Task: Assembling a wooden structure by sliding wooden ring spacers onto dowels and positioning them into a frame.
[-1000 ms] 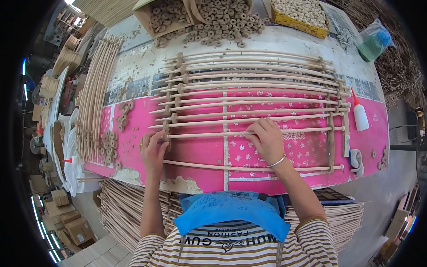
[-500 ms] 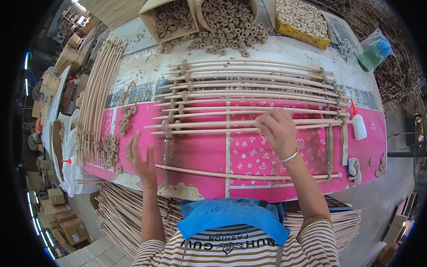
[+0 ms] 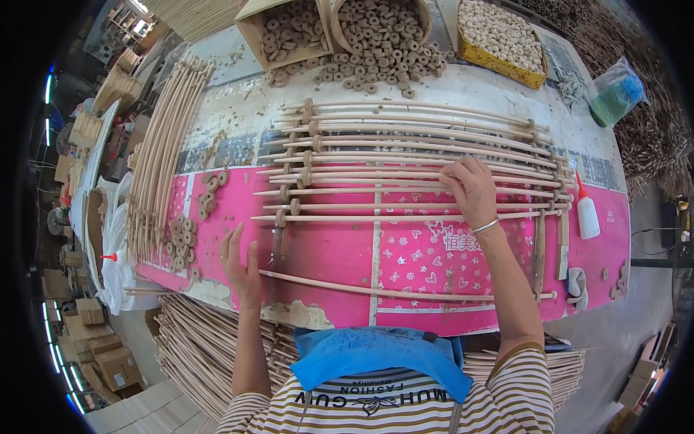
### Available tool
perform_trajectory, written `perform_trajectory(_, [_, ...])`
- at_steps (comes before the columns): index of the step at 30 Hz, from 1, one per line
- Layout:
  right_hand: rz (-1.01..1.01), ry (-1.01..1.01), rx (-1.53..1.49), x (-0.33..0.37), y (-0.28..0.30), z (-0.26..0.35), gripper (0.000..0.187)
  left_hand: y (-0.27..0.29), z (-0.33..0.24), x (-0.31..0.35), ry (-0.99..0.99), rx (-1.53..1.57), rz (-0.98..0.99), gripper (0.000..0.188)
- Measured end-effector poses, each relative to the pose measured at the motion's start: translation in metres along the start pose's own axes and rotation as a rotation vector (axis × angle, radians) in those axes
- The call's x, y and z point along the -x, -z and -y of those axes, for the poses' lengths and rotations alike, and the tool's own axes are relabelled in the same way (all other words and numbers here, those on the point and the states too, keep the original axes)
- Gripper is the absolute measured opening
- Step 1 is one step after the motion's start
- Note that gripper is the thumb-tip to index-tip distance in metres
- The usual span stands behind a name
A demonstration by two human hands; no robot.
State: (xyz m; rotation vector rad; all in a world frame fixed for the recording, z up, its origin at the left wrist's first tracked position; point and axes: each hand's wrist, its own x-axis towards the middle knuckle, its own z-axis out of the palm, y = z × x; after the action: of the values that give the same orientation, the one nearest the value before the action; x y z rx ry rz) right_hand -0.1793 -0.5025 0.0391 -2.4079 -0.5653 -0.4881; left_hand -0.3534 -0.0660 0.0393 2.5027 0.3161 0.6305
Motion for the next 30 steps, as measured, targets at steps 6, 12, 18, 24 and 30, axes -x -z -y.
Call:
perform_trajectory(6, [0.005, -0.004, 0.025, 0.002, -0.006, -0.008, 0.013, -0.001, 0.005, -0.006, 0.038, -0.012, 0.026, 0.041])
perform_trajectory(12, [0.025, 0.015, 0.053, 0.004, 0.0, -0.008, 0.02, 0.004, 0.027, -0.026, 0.012, -0.035, -0.009, 0.041])
perform_trajectory(18, [-0.097, 0.031, 0.057, 0.019, 0.016, 0.024, 0.024, 0.014, 0.089, -0.092, -0.026, -0.082, -0.063, 0.048])
perform_trajectory(24, [0.376, -0.028, -0.248, 0.073, 0.026, 0.082, 0.018, 0.0, 0.114, -0.143, -0.033, -0.555, 0.102, 0.051])
perform_trajectory(30, [0.521, -0.02, -0.2, 0.113, 0.026, 0.113, 0.028, -0.003, 0.122, -0.156, -0.169, -0.708, -0.006, 0.03])
